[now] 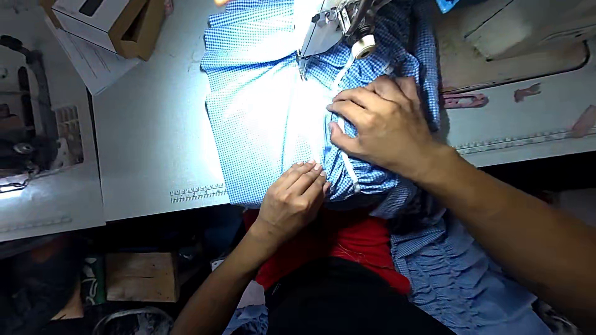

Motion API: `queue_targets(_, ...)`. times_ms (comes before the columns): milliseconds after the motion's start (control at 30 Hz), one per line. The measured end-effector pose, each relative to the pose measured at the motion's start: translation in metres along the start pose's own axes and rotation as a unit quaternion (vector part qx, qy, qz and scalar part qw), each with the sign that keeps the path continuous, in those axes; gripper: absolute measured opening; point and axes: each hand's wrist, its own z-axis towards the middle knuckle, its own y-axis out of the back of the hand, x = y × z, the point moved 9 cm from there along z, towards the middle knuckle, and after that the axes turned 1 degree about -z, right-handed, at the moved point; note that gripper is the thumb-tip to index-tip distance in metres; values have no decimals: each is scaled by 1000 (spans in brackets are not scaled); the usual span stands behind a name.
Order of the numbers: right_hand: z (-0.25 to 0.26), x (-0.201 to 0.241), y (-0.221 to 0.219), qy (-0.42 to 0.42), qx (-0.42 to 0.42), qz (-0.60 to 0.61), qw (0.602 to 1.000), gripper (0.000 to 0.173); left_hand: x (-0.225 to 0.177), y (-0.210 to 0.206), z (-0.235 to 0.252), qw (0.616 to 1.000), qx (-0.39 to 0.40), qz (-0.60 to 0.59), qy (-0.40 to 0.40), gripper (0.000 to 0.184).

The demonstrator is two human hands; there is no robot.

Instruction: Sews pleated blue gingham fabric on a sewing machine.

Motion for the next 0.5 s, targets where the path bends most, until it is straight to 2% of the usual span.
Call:
queue_targets(67, 0, 0, -1, -9, 10, 0, 1000, 40, 1, 1, 2, 1000, -4, 0, -4, 22)
queue_targets(200, -1, 4, 1, 10, -4, 10, 1000, 28, 2, 1, 5, 1000, 3, -1, -6, 22)
queue_targets(333, 0, -2, -1, -19, 6, -10, 1000, 42, 2, 2, 6, 1000, 7, -2, -8, 22)
queue_targets(500, 0, 3, 1, 6, -6, 27, 1000, 28, 4, 2, 9, 1000, 11, -20, -3, 20)
